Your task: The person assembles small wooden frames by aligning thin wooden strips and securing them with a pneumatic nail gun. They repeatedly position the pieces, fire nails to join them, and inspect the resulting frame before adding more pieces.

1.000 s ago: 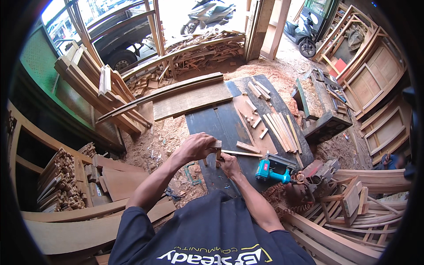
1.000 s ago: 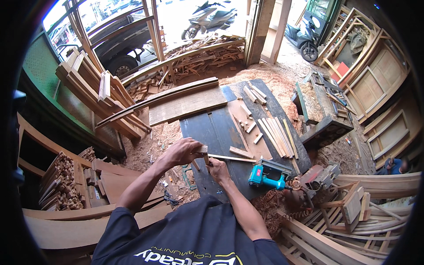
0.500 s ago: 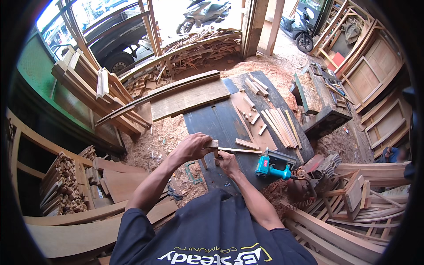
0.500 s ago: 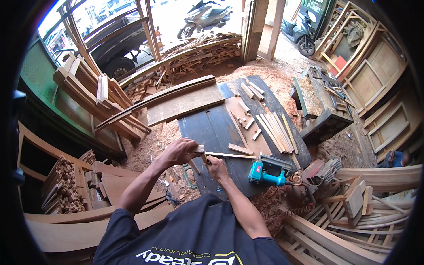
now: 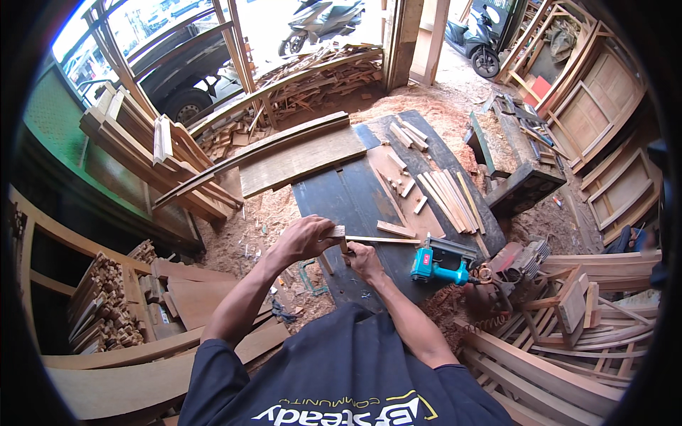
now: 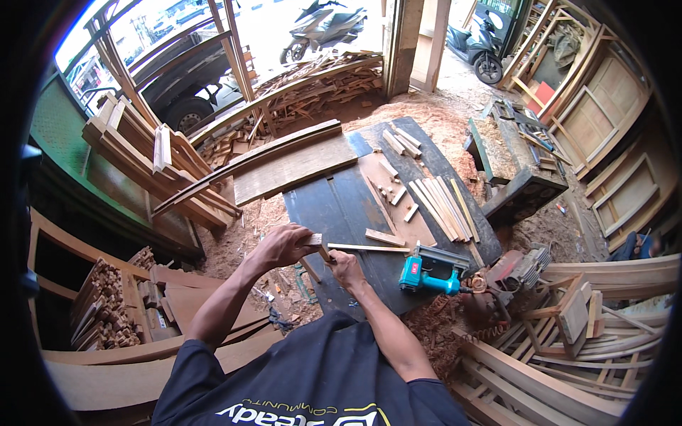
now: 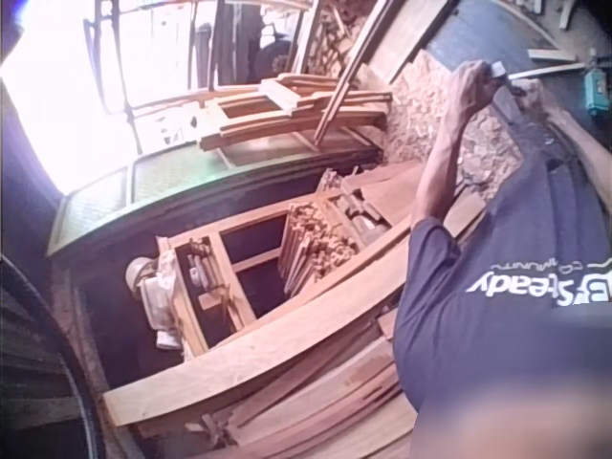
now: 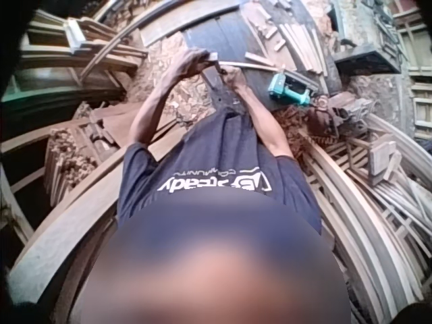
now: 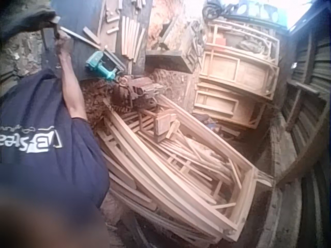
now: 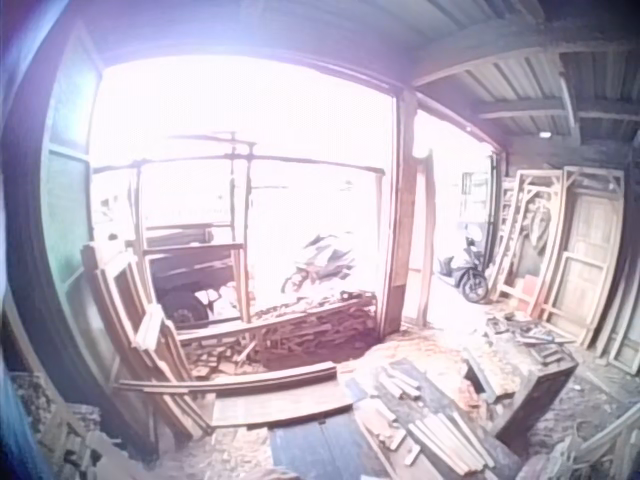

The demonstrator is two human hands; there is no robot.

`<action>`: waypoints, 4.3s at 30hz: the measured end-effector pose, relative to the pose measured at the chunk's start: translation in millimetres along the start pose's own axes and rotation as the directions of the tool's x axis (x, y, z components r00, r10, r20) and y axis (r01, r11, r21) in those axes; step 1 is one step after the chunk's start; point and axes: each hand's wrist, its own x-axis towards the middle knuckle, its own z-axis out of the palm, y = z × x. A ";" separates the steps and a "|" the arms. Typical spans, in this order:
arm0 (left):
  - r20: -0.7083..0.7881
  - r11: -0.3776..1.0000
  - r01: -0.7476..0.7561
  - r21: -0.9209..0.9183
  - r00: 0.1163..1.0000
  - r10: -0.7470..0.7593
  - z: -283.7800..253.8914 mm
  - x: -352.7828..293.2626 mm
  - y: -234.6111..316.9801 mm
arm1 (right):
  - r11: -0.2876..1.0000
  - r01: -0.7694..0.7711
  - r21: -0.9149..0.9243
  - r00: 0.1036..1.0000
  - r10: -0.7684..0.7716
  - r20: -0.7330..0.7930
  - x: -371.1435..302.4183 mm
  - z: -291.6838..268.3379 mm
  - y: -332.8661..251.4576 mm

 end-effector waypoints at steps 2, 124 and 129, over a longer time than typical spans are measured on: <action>-0.011 1.000 -0.023 -0.002 1.000 0.023 0.1 0.3 0.2 | 1.000 0.005 -0.005 1.000 -0.005 -0.002 0.4 -0.7 -1.0; -0.058 0.997 -0.071 0.006 0.996 0.072 13.4 3.6 7.1 | 0.810 0.109 -0.576 0.806 0.267 0.528 89.7 -195.2 -259.1; -0.045 0.998 -0.064 0.005 0.997 0.064 15.3 4.3 4.7 | 0.820 0.115 -0.560 0.800 0.257 0.542 87.0 -191.6 -256.3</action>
